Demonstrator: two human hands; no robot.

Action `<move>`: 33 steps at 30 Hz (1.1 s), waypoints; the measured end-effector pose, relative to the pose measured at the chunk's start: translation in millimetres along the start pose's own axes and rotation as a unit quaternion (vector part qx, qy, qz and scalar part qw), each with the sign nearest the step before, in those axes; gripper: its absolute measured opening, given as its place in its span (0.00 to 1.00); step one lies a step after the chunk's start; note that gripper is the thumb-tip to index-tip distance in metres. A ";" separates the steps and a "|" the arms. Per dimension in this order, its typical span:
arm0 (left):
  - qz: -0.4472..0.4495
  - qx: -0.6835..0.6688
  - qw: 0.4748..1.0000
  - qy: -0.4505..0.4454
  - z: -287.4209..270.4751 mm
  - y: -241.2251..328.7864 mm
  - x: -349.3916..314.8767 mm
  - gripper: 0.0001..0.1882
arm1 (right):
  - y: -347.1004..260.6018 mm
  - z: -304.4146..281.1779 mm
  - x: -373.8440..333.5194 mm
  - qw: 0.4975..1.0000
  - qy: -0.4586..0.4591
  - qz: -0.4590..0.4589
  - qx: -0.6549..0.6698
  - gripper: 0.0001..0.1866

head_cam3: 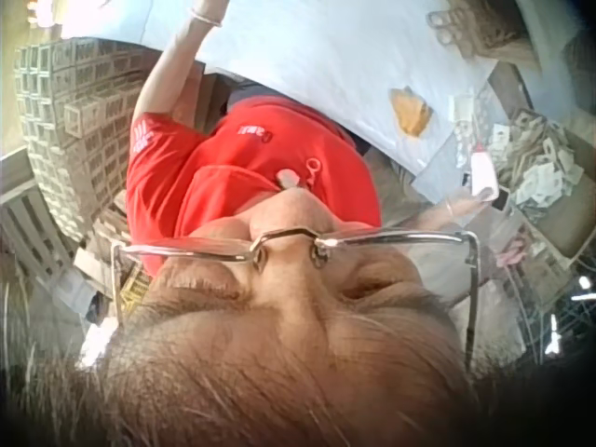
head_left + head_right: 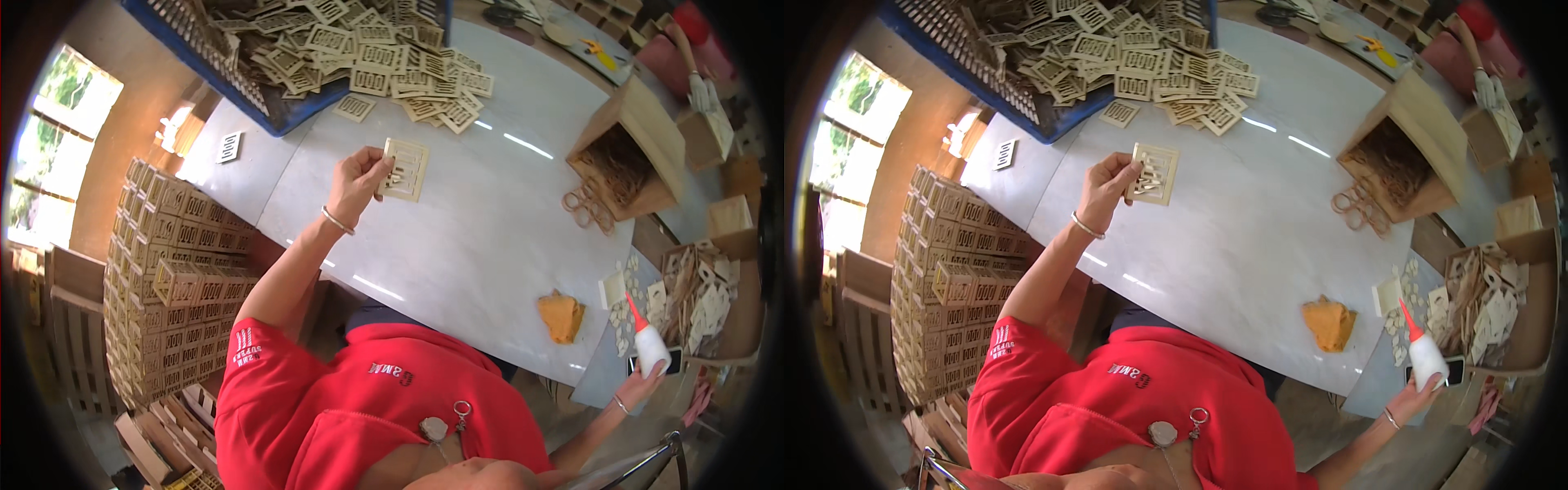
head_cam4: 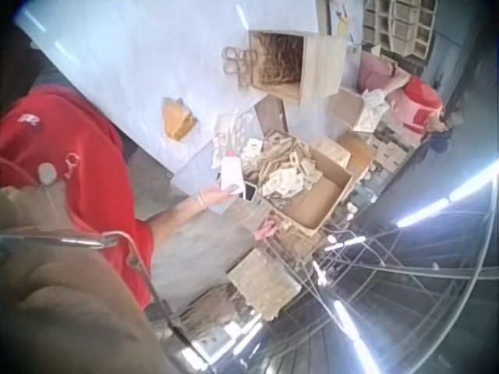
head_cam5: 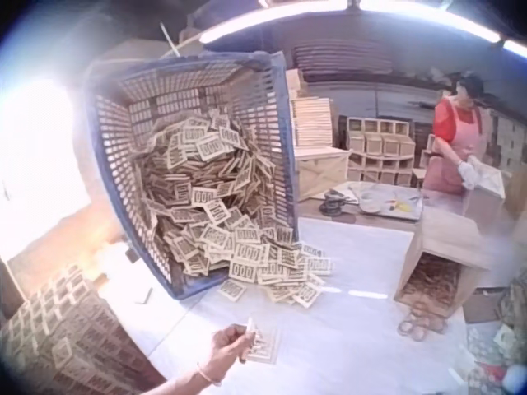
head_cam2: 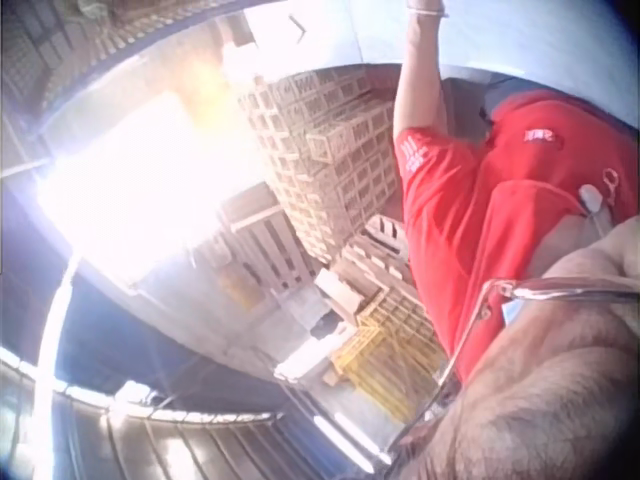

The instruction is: Applying glue to wooden slats and assembling them into small decorative crates.

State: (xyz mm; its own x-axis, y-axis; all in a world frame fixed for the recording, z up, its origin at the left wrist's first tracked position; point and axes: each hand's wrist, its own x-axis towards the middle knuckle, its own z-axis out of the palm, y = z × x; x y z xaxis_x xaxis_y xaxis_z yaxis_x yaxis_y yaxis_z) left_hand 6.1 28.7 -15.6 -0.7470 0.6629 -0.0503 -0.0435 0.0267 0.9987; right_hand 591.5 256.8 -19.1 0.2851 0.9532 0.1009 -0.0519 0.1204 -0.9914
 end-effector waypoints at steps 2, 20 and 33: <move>-0.032 -0.043 0.997 -0.052 22.5 5.2 -10.0 0.10 | -21.9 21.7 -12.2 0.998 0.005 -0.052 -0.039 0.27; -0.092 -0.065 0.964 -0.240 112.8 -13.5 -88.7 0.06 | -47.6 176.0 -105.8 0.956 -0.204 0.093 0.189 0.29; -0.026 0.062 0.972 -0.225 116.4 5.9 -101.0 0.11 | -67.2 187.7 -119.4 0.967 -0.203 0.037 0.152 0.32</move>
State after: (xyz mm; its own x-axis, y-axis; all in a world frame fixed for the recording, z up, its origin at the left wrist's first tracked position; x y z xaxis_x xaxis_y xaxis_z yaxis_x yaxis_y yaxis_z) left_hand 158.5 49.0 -3.7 -0.3790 0.9176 -0.1198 0.0285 0.1409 0.9896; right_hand 381.3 186.9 51.2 -0.1270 0.9852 0.1155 -0.3536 0.0639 -0.9332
